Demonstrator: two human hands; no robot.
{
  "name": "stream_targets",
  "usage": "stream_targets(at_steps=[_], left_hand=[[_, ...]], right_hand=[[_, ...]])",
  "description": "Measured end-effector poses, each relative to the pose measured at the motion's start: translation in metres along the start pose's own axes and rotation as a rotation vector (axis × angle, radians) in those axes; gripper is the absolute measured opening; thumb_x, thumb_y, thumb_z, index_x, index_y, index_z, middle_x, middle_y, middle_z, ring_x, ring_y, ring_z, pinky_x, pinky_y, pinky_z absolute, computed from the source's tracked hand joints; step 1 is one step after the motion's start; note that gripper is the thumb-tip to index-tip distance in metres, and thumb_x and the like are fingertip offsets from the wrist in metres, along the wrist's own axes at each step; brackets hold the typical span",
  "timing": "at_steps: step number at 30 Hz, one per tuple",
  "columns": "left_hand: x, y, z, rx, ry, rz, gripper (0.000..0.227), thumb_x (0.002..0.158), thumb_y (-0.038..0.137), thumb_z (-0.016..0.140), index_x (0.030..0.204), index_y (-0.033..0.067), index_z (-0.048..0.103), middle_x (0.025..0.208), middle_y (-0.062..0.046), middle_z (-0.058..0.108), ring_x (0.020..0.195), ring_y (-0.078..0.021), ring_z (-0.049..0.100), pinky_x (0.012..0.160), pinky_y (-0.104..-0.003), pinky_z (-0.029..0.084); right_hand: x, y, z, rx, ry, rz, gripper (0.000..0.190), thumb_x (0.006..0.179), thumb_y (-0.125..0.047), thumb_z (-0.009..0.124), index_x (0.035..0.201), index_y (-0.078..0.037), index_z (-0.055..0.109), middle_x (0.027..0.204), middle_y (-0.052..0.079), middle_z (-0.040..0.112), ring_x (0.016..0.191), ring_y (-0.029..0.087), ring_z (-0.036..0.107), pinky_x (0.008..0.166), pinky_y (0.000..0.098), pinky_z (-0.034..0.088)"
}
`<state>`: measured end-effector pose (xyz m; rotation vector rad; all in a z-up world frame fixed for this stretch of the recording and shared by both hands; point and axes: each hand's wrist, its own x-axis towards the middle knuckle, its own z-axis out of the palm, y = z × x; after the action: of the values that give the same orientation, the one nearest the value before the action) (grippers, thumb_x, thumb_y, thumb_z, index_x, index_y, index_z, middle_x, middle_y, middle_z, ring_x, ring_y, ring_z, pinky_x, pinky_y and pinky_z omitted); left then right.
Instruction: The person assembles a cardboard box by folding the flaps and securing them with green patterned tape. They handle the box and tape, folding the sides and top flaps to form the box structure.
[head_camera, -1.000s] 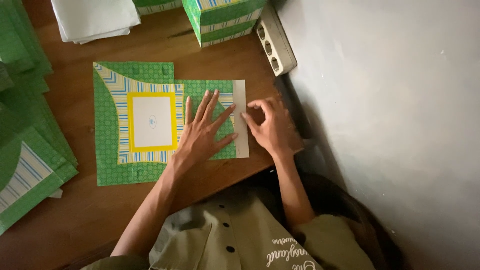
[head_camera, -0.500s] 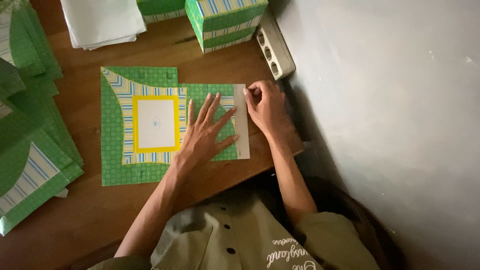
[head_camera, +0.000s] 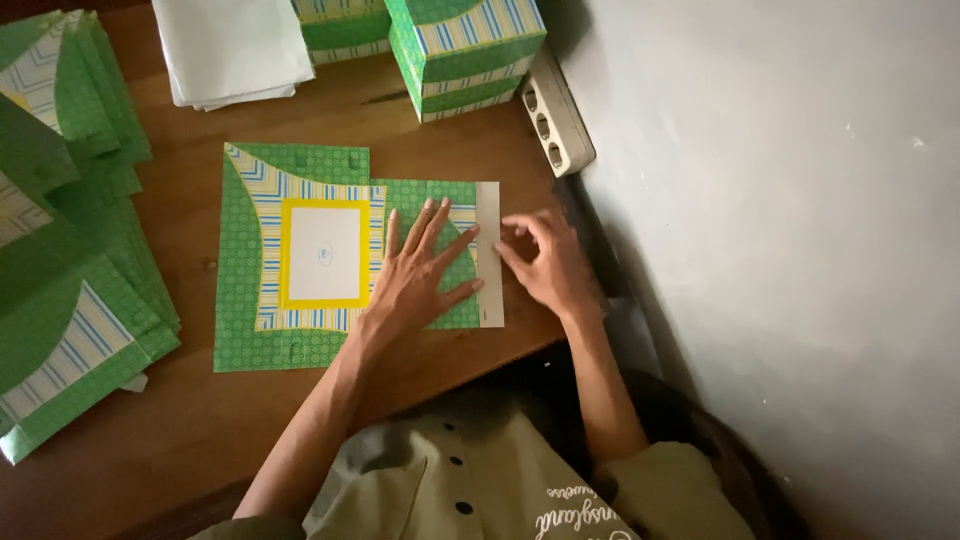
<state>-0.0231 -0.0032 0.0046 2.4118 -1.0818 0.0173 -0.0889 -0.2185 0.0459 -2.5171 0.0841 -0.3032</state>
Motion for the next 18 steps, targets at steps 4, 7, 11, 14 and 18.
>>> stream_targets(at_steps=[4, 7, 11, 14, 18], left_hand=[[-0.001, 0.000, 0.002, 0.008, 0.002, -0.009, 0.071, 0.090, 0.072, 0.059, 0.149, 0.0338, 0.053, 0.166, -0.014, 0.033, 0.155, -0.0337, 0.027, 0.123, -0.068, 0.008], [0.000, -0.001, 0.001, -0.007, -0.004, 0.002, 0.072, 0.091, 0.072, 0.057, 0.153, 0.0348, 0.049, 0.166, -0.014, 0.032, 0.156, -0.0346, 0.026, 0.123, -0.068, 0.007], [0.000, -0.001, 0.001, -0.004, -0.004, 0.001, 0.072, 0.090, 0.071, 0.059, 0.151, 0.0332, 0.051, 0.166, -0.013, 0.033, 0.155, -0.0338, 0.027, 0.124, -0.067, 0.006], [0.000, -0.003, 0.003, 0.018, 0.003, 0.016, 0.075, 0.089, 0.071, 0.061, 0.148, 0.0271, 0.054, 0.167, -0.014, 0.032, 0.156, -0.0340, 0.026, 0.124, -0.068, 0.007], [-0.002, -0.011, 0.011, -0.138, 0.083, -0.015, 0.075, 0.087, 0.047, 0.074, 0.154, 0.0266, 0.048, 0.165, -0.013, 0.035, 0.154, -0.0317, 0.030, 0.124, -0.065, 0.011]], right_hand=[[-0.025, 0.010, 0.006, 0.018, -0.026, 0.011, 0.034, 0.088, -0.033, 0.082, 0.117, -0.019, 0.072, 0.097, 0.006, 0.066, 0.086, 0.028, 0.066, 0.077, 0.0461, 0.053], [-0.038, 0.008, 0.003, 0.076, -0.066, 0.041, 0.036, 0.083, -0.031, 0.085, 0.117, -0.025, 0.074, 0.101, 0.000, 0.070, 0.088, 0.022, 0.067, 0.079, 0.0407, 0.052], [-0.035, 0.003, 0.005, 0.095, -0.035, 0.045, 0.034, 0.085, -0.033, 0.085, 0.116, -0.024, 0.074, 0.101, 0.000, 0.072, 0.088, 0.023, 0.068, 0.077, 0.0410, 0.053], [-0.022, -0.003, 0.008, 0.143, 0.010, 0.042, 0.029, 0.090, -0.026, 0.082, 0.115, -0.015, 0.074, 0.097, 0.007, 0.071, 0.091, 0.027, 0.070, 0.079, 0.0393, 0.057], [-0.003, -0.009, 0.010, -0.031, 0.051, 0.101, 0.027, 0.096, -0.032, 0.075, 0.116, -0.013, 0.071, 0.099, 0.011, 0.071, 0.091, 0.030, 0.071, 0.075, 0.0418, 0.059]])
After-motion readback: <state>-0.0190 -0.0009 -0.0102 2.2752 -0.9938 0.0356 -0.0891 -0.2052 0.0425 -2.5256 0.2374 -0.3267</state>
